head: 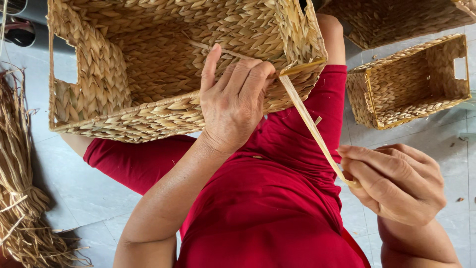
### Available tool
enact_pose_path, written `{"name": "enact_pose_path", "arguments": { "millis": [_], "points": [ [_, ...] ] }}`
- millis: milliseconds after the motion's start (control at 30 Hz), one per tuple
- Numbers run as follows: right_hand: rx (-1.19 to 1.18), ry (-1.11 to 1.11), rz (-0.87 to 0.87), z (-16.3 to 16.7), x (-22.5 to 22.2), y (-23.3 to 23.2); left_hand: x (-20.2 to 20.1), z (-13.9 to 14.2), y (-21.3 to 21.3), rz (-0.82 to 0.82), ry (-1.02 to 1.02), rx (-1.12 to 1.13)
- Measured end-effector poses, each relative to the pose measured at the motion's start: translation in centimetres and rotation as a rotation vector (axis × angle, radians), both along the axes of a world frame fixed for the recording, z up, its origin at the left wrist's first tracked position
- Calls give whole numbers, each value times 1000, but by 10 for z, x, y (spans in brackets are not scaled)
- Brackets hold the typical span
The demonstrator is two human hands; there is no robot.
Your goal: The person sits on the floor with a woven water hyacinth basket on their lap and weaves a flat reed strip along the basket rim, tucking and pressing the strip into the weave by hand. They pick up new strips, cut one with scissors, and press the woven surface to secure the rim.
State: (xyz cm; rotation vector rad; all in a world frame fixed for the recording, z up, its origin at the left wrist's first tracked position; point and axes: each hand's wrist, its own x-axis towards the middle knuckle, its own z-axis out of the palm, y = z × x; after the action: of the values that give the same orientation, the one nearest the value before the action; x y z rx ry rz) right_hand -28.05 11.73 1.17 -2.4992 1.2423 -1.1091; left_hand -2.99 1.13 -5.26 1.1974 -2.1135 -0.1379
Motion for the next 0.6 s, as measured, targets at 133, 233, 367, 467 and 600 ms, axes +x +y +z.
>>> {"name": "enact_pose_path", "arguments": {
  "millis": [133,233,367,467,600],
  "points": [
    [-57,54,37,11,-3,-13,3,8,-1,-13,54,37],
    [-109,70,156,21,-16,-31,7,16,-1,-83,154,118],
    [123,-22,230,26,-25,-53,4,20,-5,-121,218,150],
    [273,-373,56,20,-16,-78,-1,21,-7,-106,233,143],
    [489,-475,-77,2,-18,-153,-2,25,-14,-65,224,302]
  ]
}}
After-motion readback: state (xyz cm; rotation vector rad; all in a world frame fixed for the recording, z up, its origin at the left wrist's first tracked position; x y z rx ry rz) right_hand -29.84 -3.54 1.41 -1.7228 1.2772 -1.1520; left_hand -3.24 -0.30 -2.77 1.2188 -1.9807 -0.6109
